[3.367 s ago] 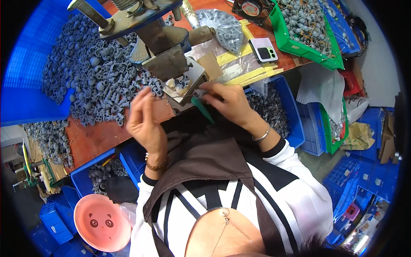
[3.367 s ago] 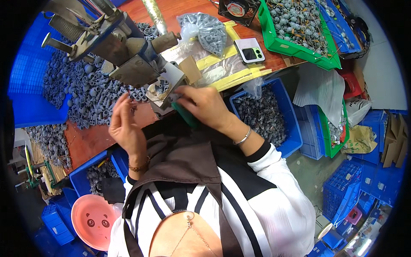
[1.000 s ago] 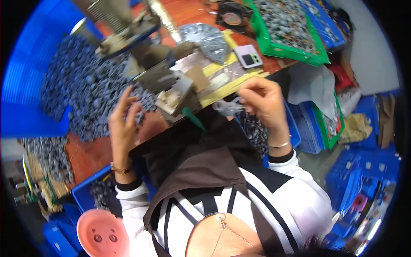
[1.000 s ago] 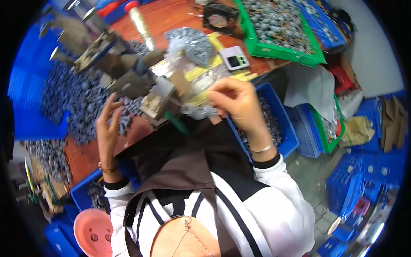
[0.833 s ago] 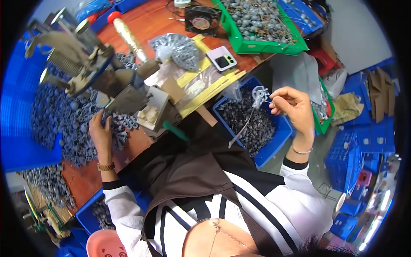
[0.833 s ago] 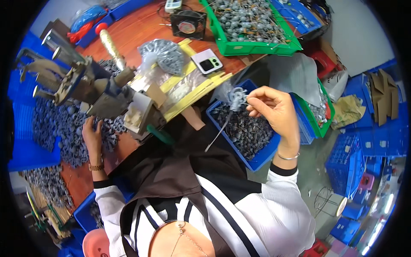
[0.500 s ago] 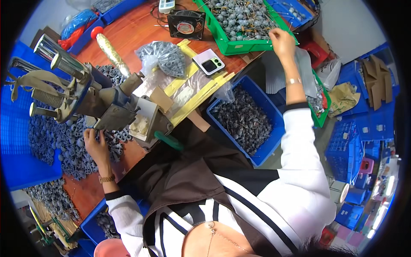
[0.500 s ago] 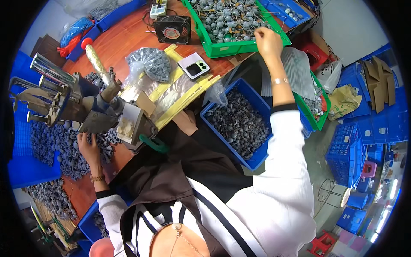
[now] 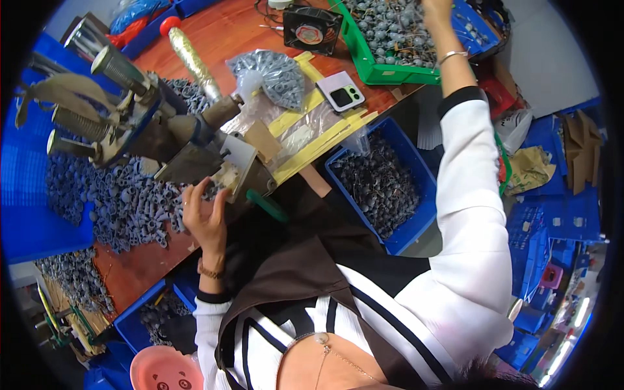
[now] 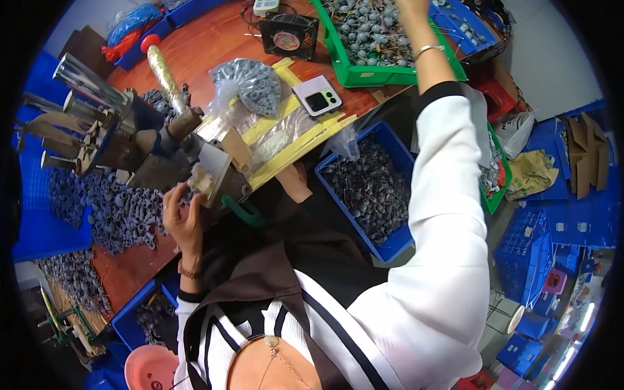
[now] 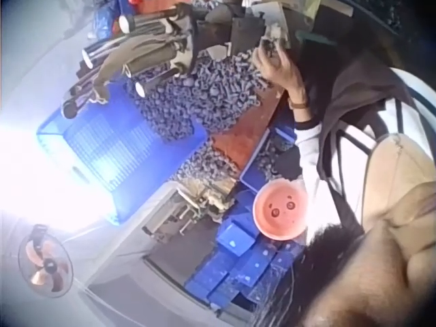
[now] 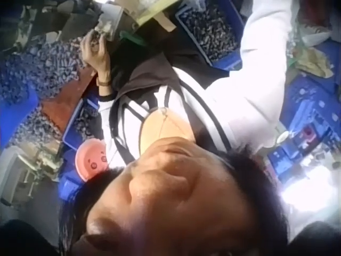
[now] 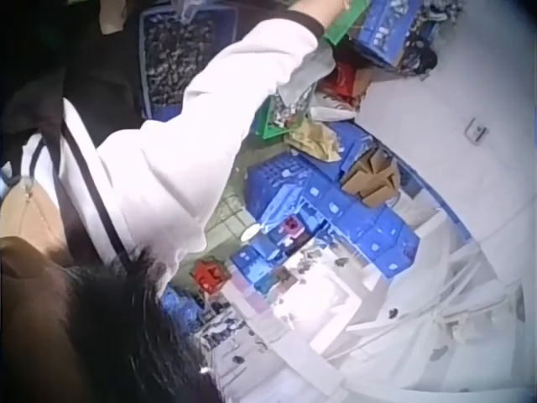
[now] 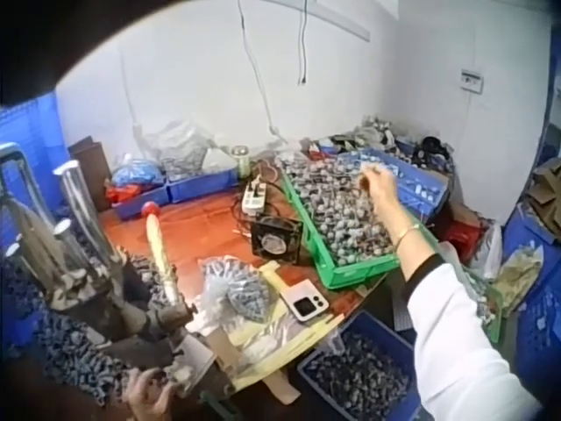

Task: The recorder uses a manual lever press to assemble small green plastic components at a factory assembly station.

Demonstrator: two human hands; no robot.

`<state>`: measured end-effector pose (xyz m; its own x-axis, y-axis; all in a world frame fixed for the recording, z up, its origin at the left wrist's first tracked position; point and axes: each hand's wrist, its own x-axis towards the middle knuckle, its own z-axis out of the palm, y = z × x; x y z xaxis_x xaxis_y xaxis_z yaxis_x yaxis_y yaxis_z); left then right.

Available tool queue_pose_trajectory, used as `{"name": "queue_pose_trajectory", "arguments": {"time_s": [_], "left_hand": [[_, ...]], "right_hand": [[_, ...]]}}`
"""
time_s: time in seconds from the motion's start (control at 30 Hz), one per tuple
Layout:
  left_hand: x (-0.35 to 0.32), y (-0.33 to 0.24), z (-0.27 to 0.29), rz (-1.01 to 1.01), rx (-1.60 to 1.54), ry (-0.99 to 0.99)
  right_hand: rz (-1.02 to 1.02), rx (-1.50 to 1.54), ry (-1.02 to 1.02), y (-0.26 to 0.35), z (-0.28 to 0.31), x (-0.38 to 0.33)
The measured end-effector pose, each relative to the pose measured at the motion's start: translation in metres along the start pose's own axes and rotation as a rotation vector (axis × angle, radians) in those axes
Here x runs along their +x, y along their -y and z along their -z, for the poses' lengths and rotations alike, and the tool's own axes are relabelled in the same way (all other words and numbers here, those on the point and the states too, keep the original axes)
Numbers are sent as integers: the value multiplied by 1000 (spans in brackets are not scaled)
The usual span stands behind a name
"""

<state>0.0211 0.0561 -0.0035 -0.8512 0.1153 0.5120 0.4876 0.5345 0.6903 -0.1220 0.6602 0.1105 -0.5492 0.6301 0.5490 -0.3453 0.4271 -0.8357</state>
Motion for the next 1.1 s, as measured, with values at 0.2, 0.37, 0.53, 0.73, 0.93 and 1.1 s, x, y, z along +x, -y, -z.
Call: {"name": "queue_pose_trajectory", "arguments": {"time_s": [0.2, 0.37, 0.53, 0.73, 0.93, 1.1], "left_hand": [[3, 7, -27, -14, 133, -29], [8, 7, -27, 60, 86, 16], [16, 32, 12, 46, -48, 68], [49, 65, 49, 54, 728, 182], [60, 68, 45, 21, 851, 174], [53, 70, 44, -65, 783, 36]], "right_hand": [[340, -128, 51, 107, -17, -21], [-130, 423, 570, 102, 23, -41], [-327, 891, 698, 153, 7, -165], [-275, 460, 800, 174, -5, -256], [-190, 68, 916, 186, -25, -297], [-255, 98, 1043, 187, -47, -331]]}}
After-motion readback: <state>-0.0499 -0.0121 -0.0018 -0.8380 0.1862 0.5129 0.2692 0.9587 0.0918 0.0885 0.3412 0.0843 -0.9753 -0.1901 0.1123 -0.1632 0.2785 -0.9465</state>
